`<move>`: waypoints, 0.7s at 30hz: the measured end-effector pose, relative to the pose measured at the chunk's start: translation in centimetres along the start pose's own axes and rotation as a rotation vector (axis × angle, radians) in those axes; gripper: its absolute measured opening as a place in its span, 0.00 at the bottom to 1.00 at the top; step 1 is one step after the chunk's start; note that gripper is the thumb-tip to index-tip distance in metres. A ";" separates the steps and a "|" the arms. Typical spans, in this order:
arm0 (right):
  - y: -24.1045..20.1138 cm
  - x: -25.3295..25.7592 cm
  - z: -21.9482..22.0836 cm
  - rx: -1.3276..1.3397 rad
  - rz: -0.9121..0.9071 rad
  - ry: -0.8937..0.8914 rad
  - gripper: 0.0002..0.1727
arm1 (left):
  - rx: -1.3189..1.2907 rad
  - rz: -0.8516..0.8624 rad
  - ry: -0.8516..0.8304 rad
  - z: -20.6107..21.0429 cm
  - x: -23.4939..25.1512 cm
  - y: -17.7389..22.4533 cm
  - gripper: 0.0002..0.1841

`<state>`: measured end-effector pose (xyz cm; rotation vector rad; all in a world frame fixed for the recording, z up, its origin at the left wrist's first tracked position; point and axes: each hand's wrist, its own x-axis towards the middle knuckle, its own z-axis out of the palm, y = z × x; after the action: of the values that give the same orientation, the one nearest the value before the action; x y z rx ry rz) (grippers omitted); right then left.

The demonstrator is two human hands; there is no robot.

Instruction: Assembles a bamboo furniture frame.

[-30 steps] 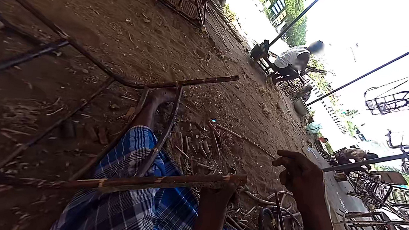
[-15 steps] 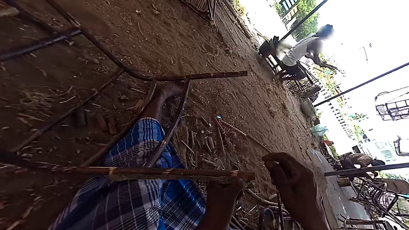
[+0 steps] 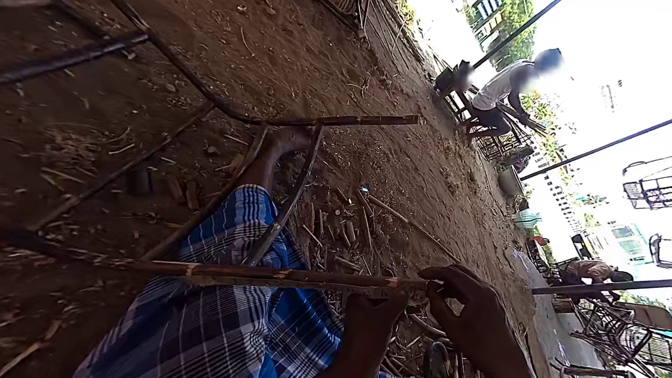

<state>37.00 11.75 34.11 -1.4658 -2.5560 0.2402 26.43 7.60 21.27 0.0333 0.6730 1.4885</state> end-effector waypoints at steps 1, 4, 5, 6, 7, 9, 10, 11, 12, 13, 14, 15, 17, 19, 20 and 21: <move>-0.1 0.0 -0.2 0.025 0.001 0.000 0.15 | -0.002 0.003 -0.002 0.0 0.0 0.0 0.10; 0.0 0.2 -1.2 0.116 -0.031 0.026 0.15 | 0.004 0.010 -0.011 0.0 0.0 -0.1 0.09; 0.1 0.4 -1.6 0.162 -0.058 -0.001 0.14 | 0.010 0.008 -0.014 -0.1 0.0 -0.1 0.09; 0.2 0.6 -1.9 0.204 -0.093 -0.029 0.13 | 0.013 0.010 -0.012 -0.1 0.0 -0.1 0.09; 0.4 1.0 -2.1 0.229 -0.129 -0.059 0.11 | 0.018 0.008 -0.012 -0.1 0.0 -0.1 0.09; 1.0 1.7 -2.4 0.181 -0.174 -0.137 0.09 | 0.024 -0.001 -0.007 0.0 -0.1 0.0 0.10; 1.2 2.1 -2.4 0.156 -0.182 -0.163 0.08 | 0.024 -0.002 -0.010 0.0 -0.1 0.0 0.10; 1.4 2.5 -2.4 0.147 -0.183 -0.182 0.08 | 0.021 0.001 -0.017 0.0 -0.1 0.0 0.10; 1.5 2.9 -2.3 0.149 -0.176 -0.198 0.07 | 0.023 0.003 -0.025 0.0 -0.1 0.1 0.09; 1.6 3.3 -2.4 0.149 -0.169 -0.211 0.07 | 0.025 0.004 -0.031 -0.1 -0.1 0.1 0.09; 1.6 3.6 -2.4 0.147 -0.171 -0.222 0.07 | 0.028 0.004 -0.033 -0.1 -0.1 0.1 0.09; 1.6 3.8 -2.5 0.138 -0.177 -0.234 0.06 | 0.036 0.001 -0.034 -0.2 -0.1 0.1 0.09; 1.5 4.0 -2.5 0.117 -0.190 -0.266 0.06 | 0.043 0.000 -0.037 -0.1 -0.1 0.3 0.09; 1.3 4.0 -2.4 0.111 -0.190 -0.286 0.06 | 0.052 -0.002 -0.037 -0.1 -0.2 0.4 0.09; 1.3 4.1 -2.3 0.109 -0.185 -0.294 0.05 | 0.056 -0.001 -0.039 -0.1 -0.2 0.4 0.09; 1.2 4.1 -2.4 0.101 -0.180 -0.304 0.05 | 0.057 -0.001 -0.043 -0.1 -0.2 0.4 0.09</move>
<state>36.58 16.04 36.45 -1.2355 -2.8418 0.5962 26.04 7.44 21.42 0.1082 0.6808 1.4631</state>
